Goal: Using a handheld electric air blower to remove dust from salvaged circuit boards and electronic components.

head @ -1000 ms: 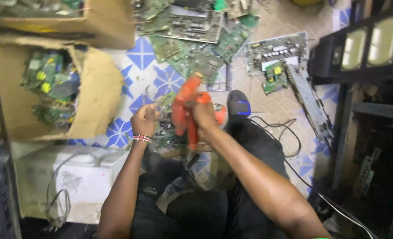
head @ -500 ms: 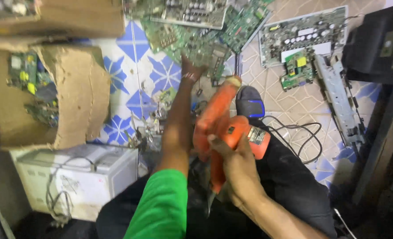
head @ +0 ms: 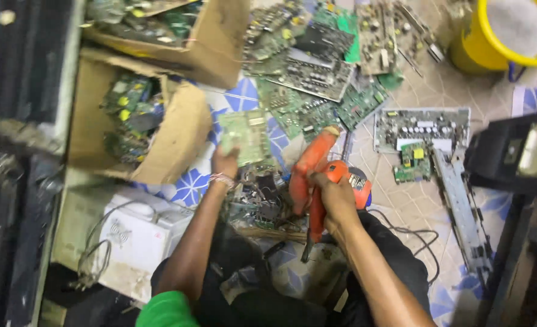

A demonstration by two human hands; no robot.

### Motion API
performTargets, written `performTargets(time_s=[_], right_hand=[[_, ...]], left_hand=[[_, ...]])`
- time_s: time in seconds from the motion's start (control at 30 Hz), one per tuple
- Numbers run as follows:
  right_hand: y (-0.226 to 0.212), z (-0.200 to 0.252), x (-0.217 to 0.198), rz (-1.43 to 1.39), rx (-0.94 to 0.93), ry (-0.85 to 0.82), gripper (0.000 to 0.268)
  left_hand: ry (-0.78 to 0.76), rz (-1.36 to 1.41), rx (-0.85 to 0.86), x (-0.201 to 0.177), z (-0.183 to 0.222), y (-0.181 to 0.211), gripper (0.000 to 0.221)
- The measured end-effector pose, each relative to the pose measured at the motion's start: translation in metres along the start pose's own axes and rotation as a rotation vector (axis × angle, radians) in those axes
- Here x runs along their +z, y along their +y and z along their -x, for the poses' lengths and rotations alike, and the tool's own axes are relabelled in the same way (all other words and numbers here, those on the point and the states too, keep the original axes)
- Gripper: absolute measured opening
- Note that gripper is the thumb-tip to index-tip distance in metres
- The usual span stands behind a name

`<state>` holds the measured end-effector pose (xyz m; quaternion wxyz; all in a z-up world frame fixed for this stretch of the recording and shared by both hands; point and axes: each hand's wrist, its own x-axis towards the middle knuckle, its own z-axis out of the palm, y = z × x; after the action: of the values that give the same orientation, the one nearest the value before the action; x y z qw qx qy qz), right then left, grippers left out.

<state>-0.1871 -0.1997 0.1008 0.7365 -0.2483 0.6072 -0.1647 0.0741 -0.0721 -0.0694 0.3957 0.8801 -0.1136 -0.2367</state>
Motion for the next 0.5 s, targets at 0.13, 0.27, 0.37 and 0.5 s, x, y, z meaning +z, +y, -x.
performTargets(time_s=[0.13,0.27,0.37,0.5], right_hand=[[0.01,-0.015,0.013,0.174,-0.028,-0.009,0.028],[0.023,-0.013,0.026,0.499,-0.112,-0.104,0.026],[-0.017,0.046,0.047,0.781,-0.234,-0.259,0.026],[0.005,0.03,0.026,0.975,-0.297,-0.475,0.045]], left_hand=[[0.185,0.143,-0.076,-0.097,0.076,0.046,0.045],[0.255,0.301,-0.128,-0.089,0.06,-0.001,0.058],[0.186,0.272,0.244,-0.104,0.032,0.003,0.047],[0.175,0.297,0.124,-0.136,0.039,0.016,0.034]])
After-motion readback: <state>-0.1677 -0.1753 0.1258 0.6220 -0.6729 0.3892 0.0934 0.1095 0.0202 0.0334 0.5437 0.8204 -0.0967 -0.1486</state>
